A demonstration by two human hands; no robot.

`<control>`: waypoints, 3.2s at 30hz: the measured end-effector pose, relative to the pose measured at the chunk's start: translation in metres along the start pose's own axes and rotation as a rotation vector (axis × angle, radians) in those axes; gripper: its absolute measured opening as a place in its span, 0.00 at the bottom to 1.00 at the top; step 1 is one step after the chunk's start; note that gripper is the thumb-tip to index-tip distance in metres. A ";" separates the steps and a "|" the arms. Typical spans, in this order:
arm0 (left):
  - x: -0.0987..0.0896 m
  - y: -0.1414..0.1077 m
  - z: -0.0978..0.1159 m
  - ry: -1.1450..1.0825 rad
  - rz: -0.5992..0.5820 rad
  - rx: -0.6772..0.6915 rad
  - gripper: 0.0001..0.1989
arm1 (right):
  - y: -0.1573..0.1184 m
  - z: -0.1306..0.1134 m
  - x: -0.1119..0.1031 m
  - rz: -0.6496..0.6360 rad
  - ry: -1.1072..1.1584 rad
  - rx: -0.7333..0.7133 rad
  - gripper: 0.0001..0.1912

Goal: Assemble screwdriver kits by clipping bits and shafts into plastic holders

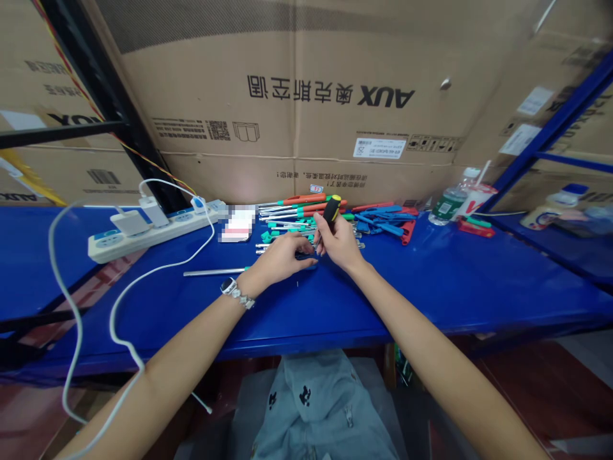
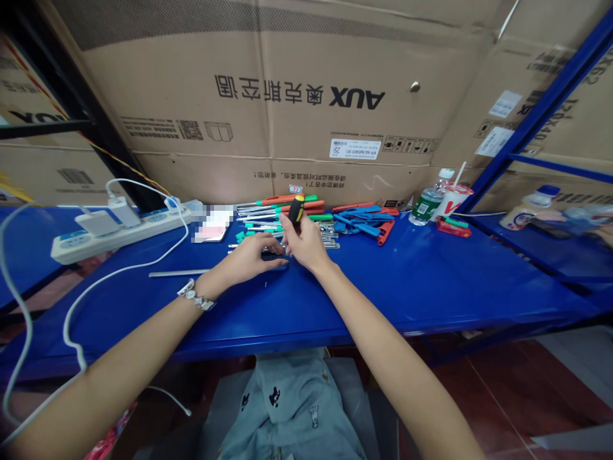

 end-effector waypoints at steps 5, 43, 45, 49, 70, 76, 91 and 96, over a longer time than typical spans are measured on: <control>0.007 0.001 -0.006 -0.092 0.015 -0.047 0.05 | 0.000 -0.001 -0.001 0.003 0.034 0.012 0.25; 0.005 -0.002 -0.009 -0.191 -0.095 0.005 0.12 | -0.004 -0.009 -0.004 0.030 -0.076 -0.069 0.22; 0.005 -0.002 -0.008 -0.193 -0.100 0.001 0.12 | -0.004 -0.009 -0.004 0.029 -0.077 -0.073 0.22; 0.005 -0.002 -0.007 -0.191 -0.095 0.008 0.12 | -0.004 -0.009 -0.003 0.028 -0.073 -0.070 0.22; 0.007 -0.002 -0.011 -0.232 -0.050 0.034 0.12 | -0.006 -0.012 0.002 -0.027 -0.082 -0.103 0.20; 0.008 -0.003 -0.010 -0.205 -0.077 0.053 0.12 | -0.006 -0.010 0.002 -0.009 -0.151 -0.114 0.20; 0.008 -0.003 -0.011 -0.195 -0.046 0.051 0.13 | -0.003 -0.011 0.003 0.050 -0.143 -0.111 0.21; -0.026 -0.003 -0.008 -0.205 0.124 0.100 0.10 | -0.002 -0.014 0.004 0.051 -0.129 -0.130 0.20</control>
Point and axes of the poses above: each hand's wrist, its own y-axis towards the middle knuckle, its own x-axis out of the palm, z = x × y, the point moved 6 cm from there along y, towards the middle knuckle, and after that the axes turned 13 degrees about x, right-handed, at the moved point
